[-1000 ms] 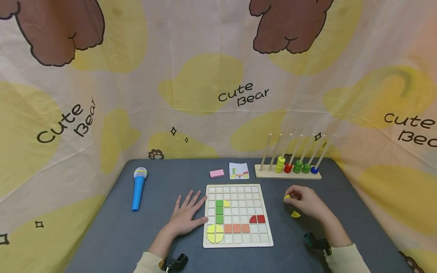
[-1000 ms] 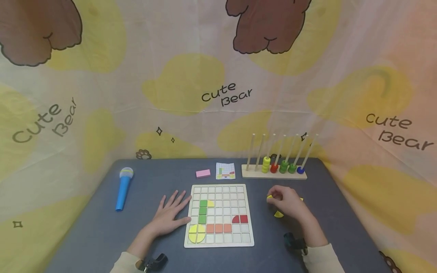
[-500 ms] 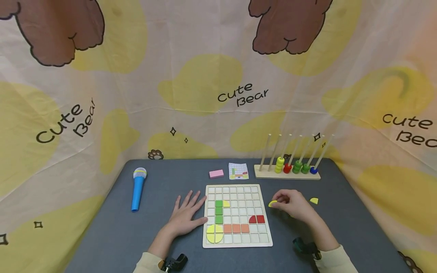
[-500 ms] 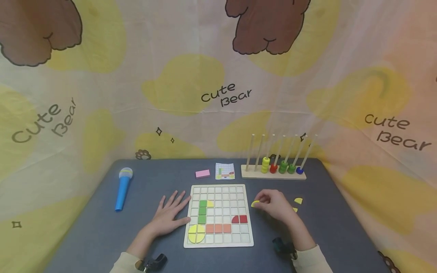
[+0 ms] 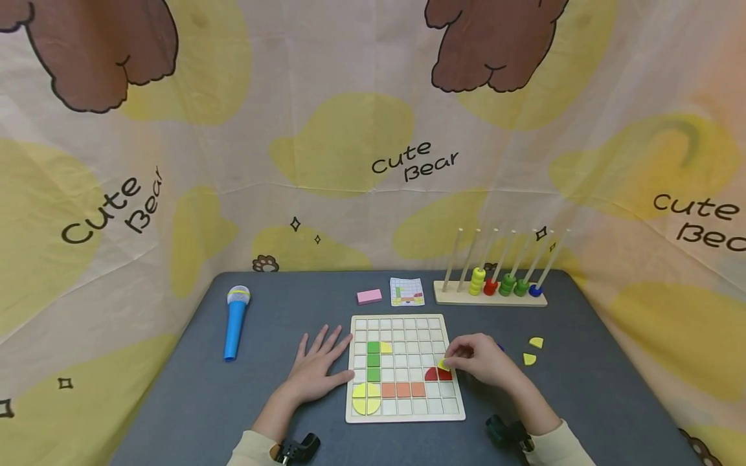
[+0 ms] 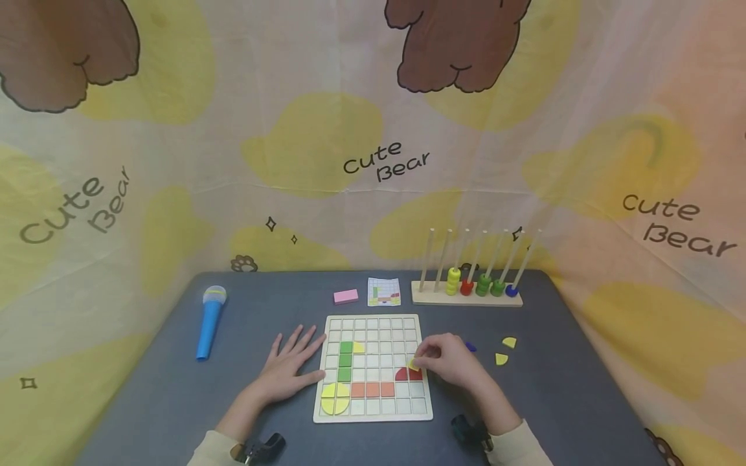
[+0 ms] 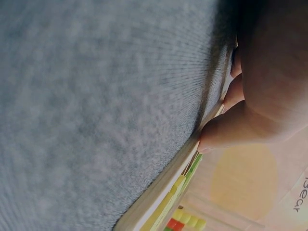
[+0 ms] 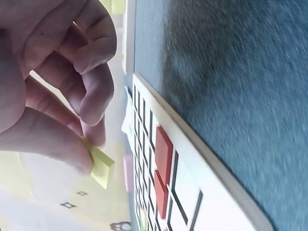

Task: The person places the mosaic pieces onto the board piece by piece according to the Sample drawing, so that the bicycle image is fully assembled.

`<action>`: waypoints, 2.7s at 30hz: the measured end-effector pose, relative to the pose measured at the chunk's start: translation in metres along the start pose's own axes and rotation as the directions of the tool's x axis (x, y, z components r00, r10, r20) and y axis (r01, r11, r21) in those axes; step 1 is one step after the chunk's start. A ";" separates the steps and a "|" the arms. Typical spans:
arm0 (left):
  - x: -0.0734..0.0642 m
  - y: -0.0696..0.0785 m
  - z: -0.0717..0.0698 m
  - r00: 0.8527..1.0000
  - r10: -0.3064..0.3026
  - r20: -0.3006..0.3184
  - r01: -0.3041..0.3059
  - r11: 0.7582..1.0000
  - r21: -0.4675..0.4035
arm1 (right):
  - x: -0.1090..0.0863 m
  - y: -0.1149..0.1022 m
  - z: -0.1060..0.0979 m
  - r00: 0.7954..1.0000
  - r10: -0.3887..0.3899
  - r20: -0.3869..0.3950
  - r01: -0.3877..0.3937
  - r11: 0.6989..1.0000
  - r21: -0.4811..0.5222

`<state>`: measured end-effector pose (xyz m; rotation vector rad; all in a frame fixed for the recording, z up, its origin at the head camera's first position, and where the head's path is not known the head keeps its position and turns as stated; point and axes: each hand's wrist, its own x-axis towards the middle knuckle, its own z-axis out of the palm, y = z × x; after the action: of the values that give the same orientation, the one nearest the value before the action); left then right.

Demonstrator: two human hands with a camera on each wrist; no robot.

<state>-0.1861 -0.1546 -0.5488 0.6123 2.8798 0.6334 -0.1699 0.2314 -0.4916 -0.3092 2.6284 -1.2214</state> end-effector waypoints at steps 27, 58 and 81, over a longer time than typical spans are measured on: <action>-0.001 0.002 -0.001 1.000 -0.008 0.005 0.008 1.000 -0.001 | -0.003 -0.007 0.031 0.987 -0.078 0.143 0.091 0.992 -0.086; 0.001 -0.001 0.001 1.000 0.001 -0.005 -0.001 1.000 0.014 | -0.003 -0.010 0.017 0.978 -0.160 0.133 0.176 0.977 -0.123; 0.000 0.001 0.000 1.000 -0.010 0.006 0.010 1.000 0.013 | -0.021 0.026 -0.060 0.992 -0.024 -0.120 0.009 0.992 -0.126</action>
<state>-0.1858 -0.1543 -0.5483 0.6002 2.8816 0.6114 -0.1697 0.2970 -0.4714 -0.2869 2.8189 -1.1161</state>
